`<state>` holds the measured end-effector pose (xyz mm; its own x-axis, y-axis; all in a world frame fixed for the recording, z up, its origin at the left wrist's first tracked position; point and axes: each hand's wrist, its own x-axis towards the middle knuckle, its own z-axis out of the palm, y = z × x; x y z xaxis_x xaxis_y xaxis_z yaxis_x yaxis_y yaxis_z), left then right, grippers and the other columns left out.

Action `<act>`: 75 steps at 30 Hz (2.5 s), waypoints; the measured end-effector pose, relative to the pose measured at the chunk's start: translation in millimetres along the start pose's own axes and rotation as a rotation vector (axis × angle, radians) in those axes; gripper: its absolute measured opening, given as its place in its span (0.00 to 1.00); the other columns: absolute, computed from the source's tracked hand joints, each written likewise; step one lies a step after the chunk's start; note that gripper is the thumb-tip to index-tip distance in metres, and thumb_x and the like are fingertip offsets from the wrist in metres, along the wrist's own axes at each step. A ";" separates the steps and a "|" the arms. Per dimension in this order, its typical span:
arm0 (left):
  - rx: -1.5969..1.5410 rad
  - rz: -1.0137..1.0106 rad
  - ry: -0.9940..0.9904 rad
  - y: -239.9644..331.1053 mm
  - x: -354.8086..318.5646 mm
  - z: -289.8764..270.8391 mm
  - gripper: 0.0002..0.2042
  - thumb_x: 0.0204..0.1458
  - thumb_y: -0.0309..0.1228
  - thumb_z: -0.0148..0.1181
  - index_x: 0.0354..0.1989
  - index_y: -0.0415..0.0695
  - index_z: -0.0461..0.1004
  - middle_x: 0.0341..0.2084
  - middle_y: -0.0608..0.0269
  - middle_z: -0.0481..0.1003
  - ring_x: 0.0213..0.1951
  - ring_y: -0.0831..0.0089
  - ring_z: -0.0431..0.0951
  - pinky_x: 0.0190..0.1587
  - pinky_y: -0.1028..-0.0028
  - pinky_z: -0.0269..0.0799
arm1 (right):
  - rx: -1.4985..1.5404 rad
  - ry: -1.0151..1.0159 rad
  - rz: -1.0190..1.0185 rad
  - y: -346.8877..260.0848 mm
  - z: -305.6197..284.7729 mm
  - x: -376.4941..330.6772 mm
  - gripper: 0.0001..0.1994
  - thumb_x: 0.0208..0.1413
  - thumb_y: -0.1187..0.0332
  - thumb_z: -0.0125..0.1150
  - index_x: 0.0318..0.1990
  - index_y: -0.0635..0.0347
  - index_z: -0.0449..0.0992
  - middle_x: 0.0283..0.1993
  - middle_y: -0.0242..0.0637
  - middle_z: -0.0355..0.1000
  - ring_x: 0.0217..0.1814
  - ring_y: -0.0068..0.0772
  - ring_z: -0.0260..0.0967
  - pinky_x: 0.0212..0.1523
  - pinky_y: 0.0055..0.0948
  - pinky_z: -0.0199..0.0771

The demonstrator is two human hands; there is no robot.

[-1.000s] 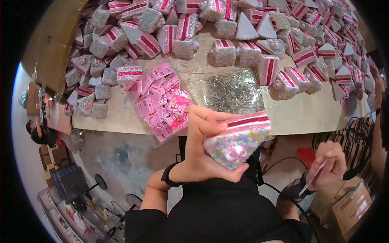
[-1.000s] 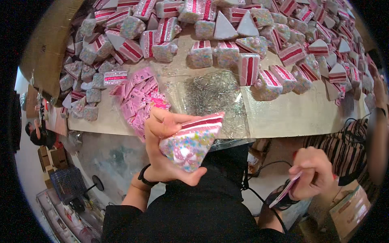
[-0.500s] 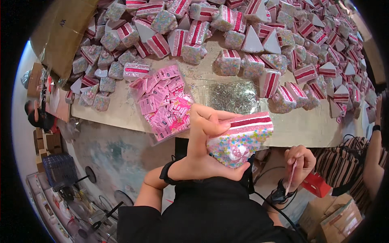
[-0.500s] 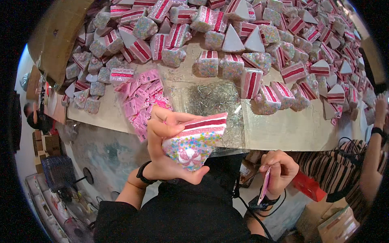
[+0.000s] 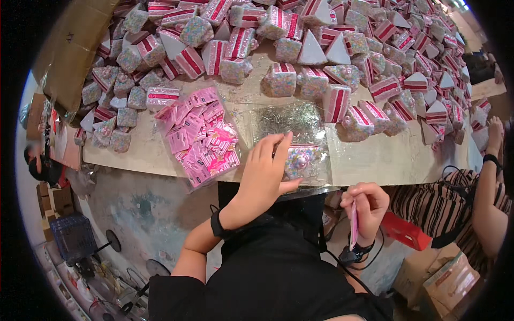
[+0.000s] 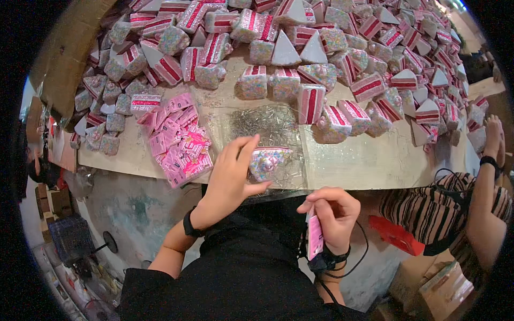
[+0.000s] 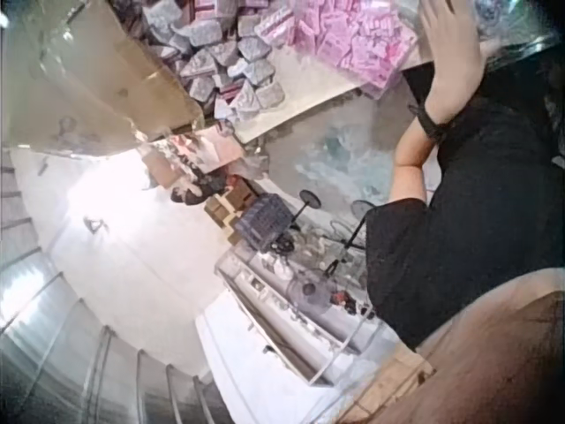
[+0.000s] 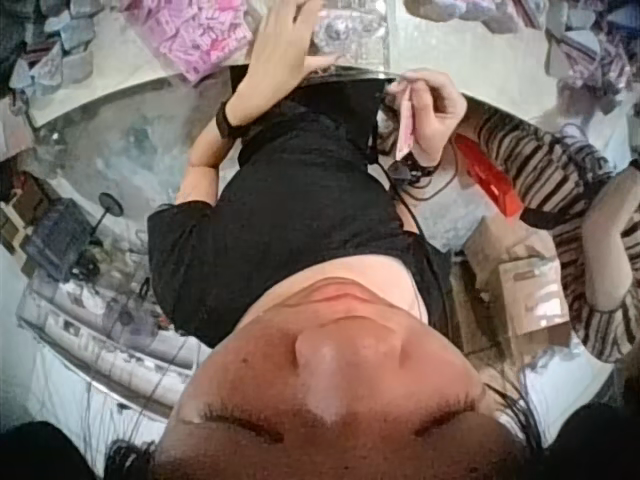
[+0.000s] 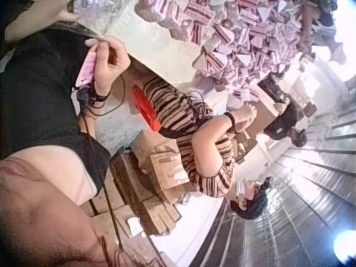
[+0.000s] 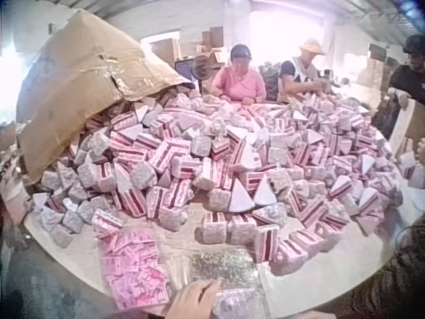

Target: Assembling and packaging small foam cake-slice decorations.

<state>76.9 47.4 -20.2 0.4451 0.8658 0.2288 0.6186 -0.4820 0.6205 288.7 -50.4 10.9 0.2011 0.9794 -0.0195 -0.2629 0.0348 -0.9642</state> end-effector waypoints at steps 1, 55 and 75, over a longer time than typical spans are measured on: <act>0.025 0.015 0.058 7.7 -4.3 -4.9 0.39 0.37 0.39 0.76 0.61 0.42 0.68 0.54 0.52 0.69 0.56 0.49 0.70 0.56 0.57 0.67 | 0.000 -0.001 0.055 -1.4 2.2 -2.9 0.05 0.60 0.81 0.53 0.39 0.72 0.77 0.30 0.44 0.77 0.31 0.28 0.77 0.32 0.20 0.73; 0.186 0.037 0.006 9.8 -11.4 4.0 0.33 0.38 0.42 0.78 0.53 0.44 0.71 0.50 0.57 0.71 0.45 0.65 0.70 0.37 0.74 0.64 | -0.740 -0.296 -0.366 38.2 -2.6 57.7 0.14 0.30 0.83 0.63 0.29 0.58 0.76 0.21 0.31 0.69 0.40 0.46 0.73 0.38 0.36 0.70; 0.178 -0.006 -0.051 -1.9 -11.1 17.3 0.35 0.40 0.41 0.77 0.57 0.44 0.69 0.53 0.58 0.70 0.47 0.68 0.70 0.35 0.75 0.65 | -0.725 -0.213 -0.228 42.0 18.1 71.3 0.08 0.36 0.84 0.63 0.26 0.64 0.75 0.23 0.34 0.70 0.47 0.46 0.77 0.40 0.32 0.73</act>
<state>81.9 36.4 -36.9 0.4703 0.8630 0.1844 0.7242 -0.4968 0.4783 274.9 24.5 -26.2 -0.0279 0.9832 0.1803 0.4584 0.1729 -0.8718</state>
